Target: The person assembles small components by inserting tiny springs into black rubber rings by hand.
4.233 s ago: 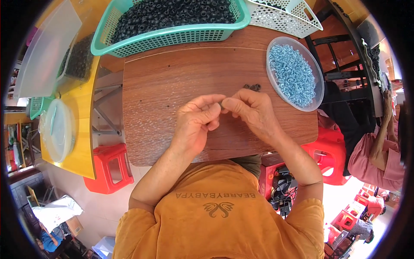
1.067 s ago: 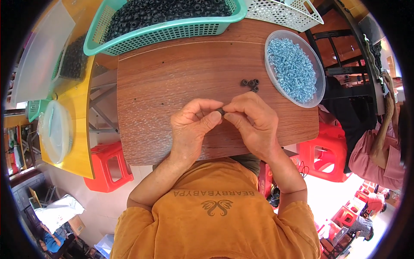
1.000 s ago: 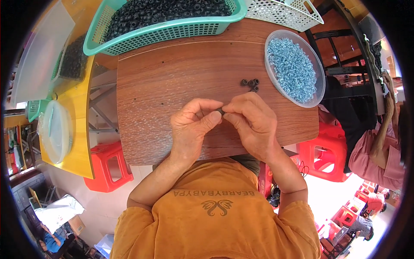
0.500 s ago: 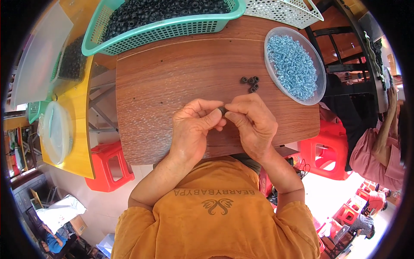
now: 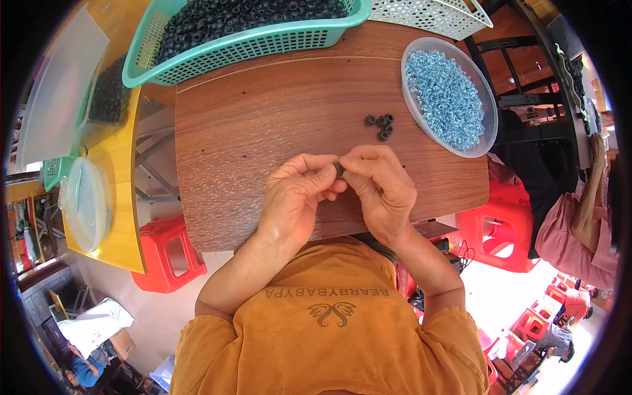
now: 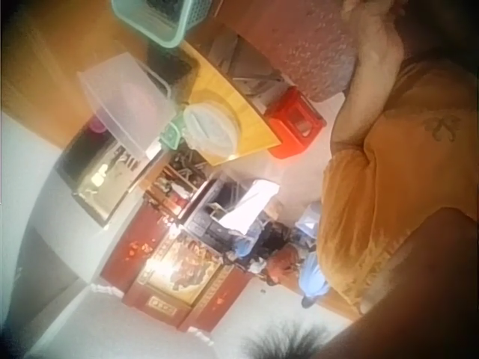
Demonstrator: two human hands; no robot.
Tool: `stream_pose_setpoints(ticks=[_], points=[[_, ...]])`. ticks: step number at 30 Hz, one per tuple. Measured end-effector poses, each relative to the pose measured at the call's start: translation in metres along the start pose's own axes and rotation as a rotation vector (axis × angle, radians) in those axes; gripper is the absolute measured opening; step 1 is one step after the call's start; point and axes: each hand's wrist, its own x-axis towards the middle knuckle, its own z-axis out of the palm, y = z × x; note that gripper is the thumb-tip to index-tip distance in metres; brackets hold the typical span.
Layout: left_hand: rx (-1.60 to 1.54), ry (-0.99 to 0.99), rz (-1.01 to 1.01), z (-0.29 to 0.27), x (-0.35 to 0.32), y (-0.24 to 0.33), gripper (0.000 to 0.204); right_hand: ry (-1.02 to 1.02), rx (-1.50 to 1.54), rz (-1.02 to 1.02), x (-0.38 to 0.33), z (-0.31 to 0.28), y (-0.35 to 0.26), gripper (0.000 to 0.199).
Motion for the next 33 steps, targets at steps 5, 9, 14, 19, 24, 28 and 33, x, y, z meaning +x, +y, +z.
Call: stream_pose_setpoints(ticks=[5,9,14,19,24,28,33], points=[[0.016,-0.018,-0.019,0.000,0.001,0.001,0.012,0.010,0.149,0.088,-0.001,0.000,-0.002,0.022],[0.027,0.000,-0.002,0.000,0.001,0.002,0.012,0.041,0.073,0.089,0.002,0.002,-0.005,0.028],[0.038,0.026,0.037,0.001,0.000,0.001,0.012,0.002,0.027,0.086,0.002,0.001,-0.007,0.034],[0.008,0.050,0.045,0.007,-0.002,0.001,0.014,0.016,-0.152,-0.137,0.005,0.001,-0.007,0.040],[0.019,0.101,0.092,0.020,-0.006,0.004,0.022,0.017,-0.164,-0.120,0.007,-0.001,-0.012,0.042],[0.119,0.066,0.193,0.016,-0.007,0.003,0.022,0.013,-0.204,-0.155,0.006,0.000,-0.012,0.040],[0.129,0.109,0.227,0.017,-0.008,0.002,0.019,0.019,-0.249,-0.204,0.007,0.002,-0.011,0.038]])
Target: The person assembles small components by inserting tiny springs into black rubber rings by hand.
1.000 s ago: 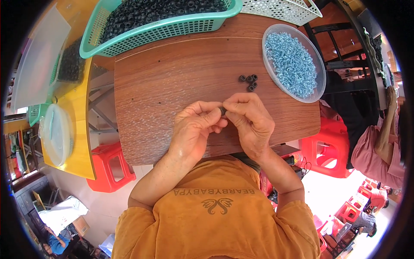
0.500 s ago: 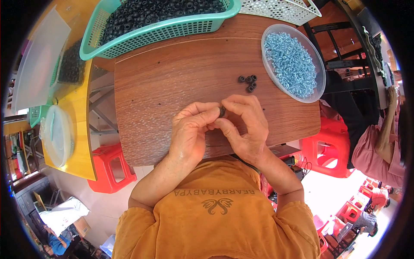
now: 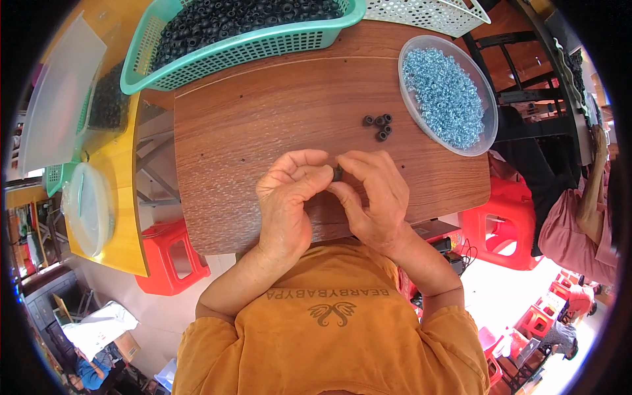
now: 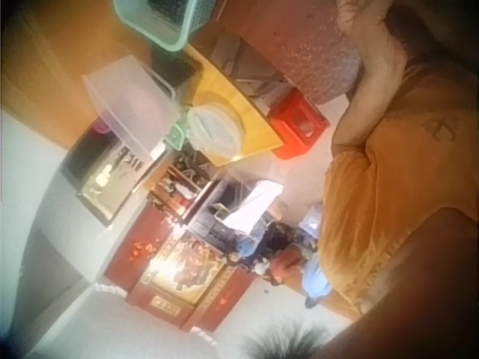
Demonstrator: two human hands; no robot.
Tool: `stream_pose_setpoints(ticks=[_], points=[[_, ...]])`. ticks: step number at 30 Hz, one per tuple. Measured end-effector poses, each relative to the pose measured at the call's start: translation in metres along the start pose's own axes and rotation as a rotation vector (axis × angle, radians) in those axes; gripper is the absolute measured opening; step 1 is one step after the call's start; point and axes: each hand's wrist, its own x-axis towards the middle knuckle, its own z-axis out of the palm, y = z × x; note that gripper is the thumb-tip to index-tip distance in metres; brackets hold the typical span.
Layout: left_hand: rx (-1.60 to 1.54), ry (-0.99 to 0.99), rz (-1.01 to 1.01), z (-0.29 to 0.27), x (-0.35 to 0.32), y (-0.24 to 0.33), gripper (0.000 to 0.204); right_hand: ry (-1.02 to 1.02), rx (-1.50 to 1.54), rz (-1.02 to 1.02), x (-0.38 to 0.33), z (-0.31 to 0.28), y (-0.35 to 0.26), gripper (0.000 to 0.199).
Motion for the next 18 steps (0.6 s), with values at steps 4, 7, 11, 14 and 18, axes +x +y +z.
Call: stream_pose_setpoints(ticks=[4,7,11,14,18], points=[[0.002,-0.008,0.029,0.001,-0.002,-0.002,0.017,0.017,0.027,-0.006,-0.002,0.003,0.004,0.037],[-0.033,-0.023,0.029,-0.002,-0.001,-0.004,0.019,0.032,0.046,-0.036,-0.002,0.004,0.007,0.035],[-0.081,-0.024,0.014,-0.004,0.002,-0.005,0.019,0.051,0.070,-0.038,-0.003,0.010,0.009,0.033],[-0.127,-0.036,-0.017,-0.006,0.005,-0.006,0.020,0.104,0.093,-0.050,-0.006,0.018,0.011,0.031],[-0.134,-0.020,0.003,-0.010,0.009,-0.010,0.021,0.153,0.078,-0.056,-0.009,0.028,0.012,0.029]])
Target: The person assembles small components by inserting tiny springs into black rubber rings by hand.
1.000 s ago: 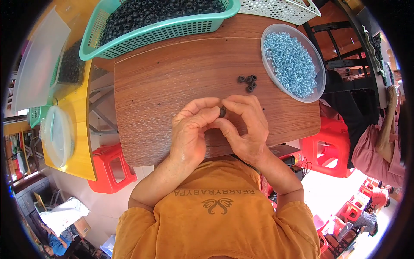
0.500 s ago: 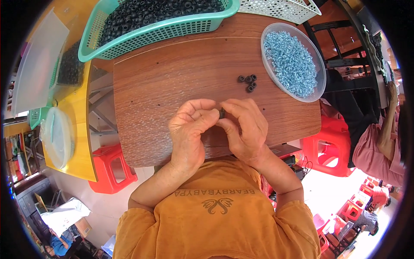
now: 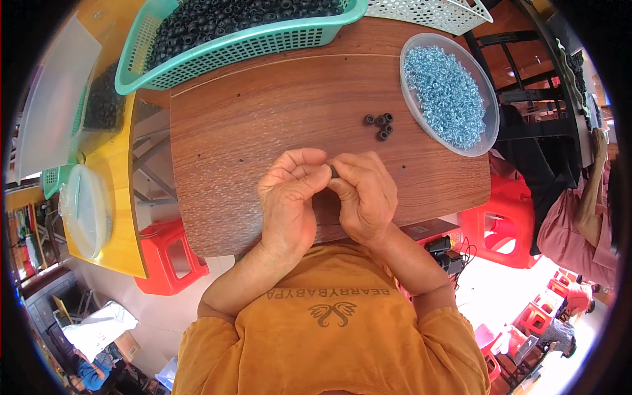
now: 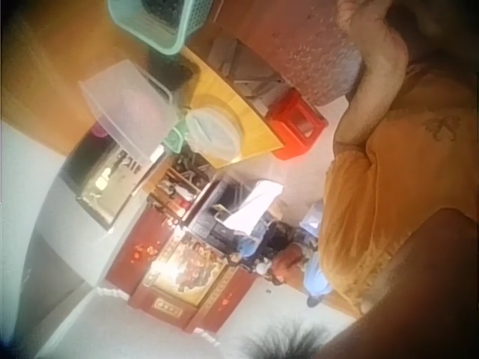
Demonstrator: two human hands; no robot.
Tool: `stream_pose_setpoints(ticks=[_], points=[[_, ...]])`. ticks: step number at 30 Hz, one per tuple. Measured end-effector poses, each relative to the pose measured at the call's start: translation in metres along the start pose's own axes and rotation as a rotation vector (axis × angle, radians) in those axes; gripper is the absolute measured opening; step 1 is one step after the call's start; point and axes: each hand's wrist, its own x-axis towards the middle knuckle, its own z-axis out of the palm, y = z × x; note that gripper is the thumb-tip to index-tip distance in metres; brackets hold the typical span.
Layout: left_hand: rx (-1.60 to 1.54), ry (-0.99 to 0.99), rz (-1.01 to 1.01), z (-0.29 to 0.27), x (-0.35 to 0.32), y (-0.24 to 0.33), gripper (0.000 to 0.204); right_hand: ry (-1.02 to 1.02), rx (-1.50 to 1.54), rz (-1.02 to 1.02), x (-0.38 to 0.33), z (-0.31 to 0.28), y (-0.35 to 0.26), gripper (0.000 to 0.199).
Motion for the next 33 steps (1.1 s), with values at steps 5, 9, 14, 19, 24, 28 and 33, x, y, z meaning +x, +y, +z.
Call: stream_pose_setpoints(ticks=[5,9,14,19,24,28,33], points=[[0.006,-0.008,0.012,0.001,0.002,-0.001,0.021,0.016,0.002,0.011,0.000,0.001,0.003,0.028],[0.071,-0.042,0.005,0.008,0.000,0.004,0.018,0.009,0.036,0.098,0.004,-0.006,0.002,0.029],[0.265,-0.068,0.018,0.007,-0.014,0.018,0.017,0.001,0.082,0.282,0.018,-0.033,0.000,0.027],[0.210,-0.594,0.444,0.022,-0.046,0.073,0.009,0.103,-0.050,0.400,0.087,-0.059,0.014,0.025],[0.061,-0.929,0.454,0.058,-0.081,0.160,0.016,0.136,-0.224,0.298,0.179,-0.079,0.085,0.030],[-0.131,-1.253,0.496,0.055,-0.077,0.170,0.038,0.084,-0.577,0.111,0.253,-0.073,0.132,0.024],[-0.157,-1.123,0.442,0.058,-0.081,0.166,0.038,0.036,-0.863,0.094,0.288,-0.064,0.171,0.024]])
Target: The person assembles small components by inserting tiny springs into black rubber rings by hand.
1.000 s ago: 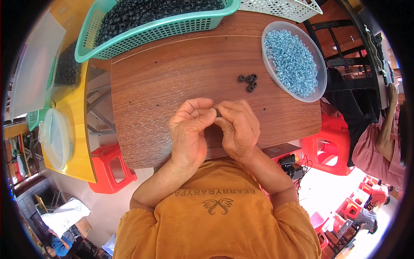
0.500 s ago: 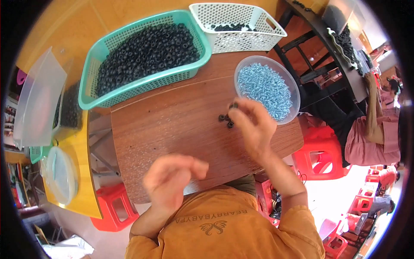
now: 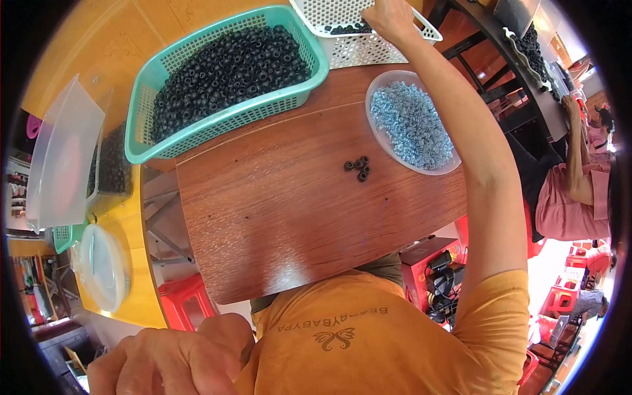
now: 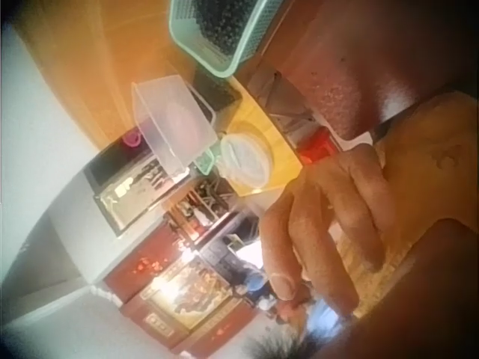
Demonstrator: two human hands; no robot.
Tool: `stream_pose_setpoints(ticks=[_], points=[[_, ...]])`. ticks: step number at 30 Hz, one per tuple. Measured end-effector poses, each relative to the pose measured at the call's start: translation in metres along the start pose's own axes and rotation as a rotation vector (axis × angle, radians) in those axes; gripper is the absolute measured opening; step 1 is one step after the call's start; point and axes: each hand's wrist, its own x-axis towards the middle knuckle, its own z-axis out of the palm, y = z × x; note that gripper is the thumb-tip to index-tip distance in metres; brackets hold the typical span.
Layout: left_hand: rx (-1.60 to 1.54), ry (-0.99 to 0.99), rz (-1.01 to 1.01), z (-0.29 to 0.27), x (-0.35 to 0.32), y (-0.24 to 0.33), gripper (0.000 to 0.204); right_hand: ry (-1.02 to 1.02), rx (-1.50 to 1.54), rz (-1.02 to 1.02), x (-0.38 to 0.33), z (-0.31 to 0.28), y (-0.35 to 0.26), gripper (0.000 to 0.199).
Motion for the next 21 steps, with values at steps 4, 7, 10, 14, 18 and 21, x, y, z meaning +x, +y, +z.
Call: stream_pose_setpoints(ticks=[4,7,10,14,18,21], points=[[-0.068,-0.086,0.073,-0.009,0.000,-0.013,0.041,0.067,0.136,-0.135,-0.025,-0.004,-0.018,0.029],[-0.022,-0.006,0.032,-0.002,-0.003,-0.019,0.041,-0.013,0.167,-0.161,-0.061,-0.009,-0.015,0.026],[0.010,0.049,-0.080,0.000,-0.005,-0.016,0.040,-0.108,0.252,-0.217,-0.105,-0.034,-0.024,0.018],[-0.001,0.036,0.016,-0.001,0.001,-0.025,0.038,-0.197,0.402,-0.244,-0.148,-0.065,-0.029,0.008],[-0.009,-0.085,0.035,-0.002,-0.004,-0.030,0.035,-0.247,0.430,-0.216,-0.177,-0.087,-0.018,0.007],[0.327,0.047,-0.161,0.001,-0.008,-0.040,0.034,-0.240,0.506,-0.207,-0.191,-0.101,-0.019,0.011]])
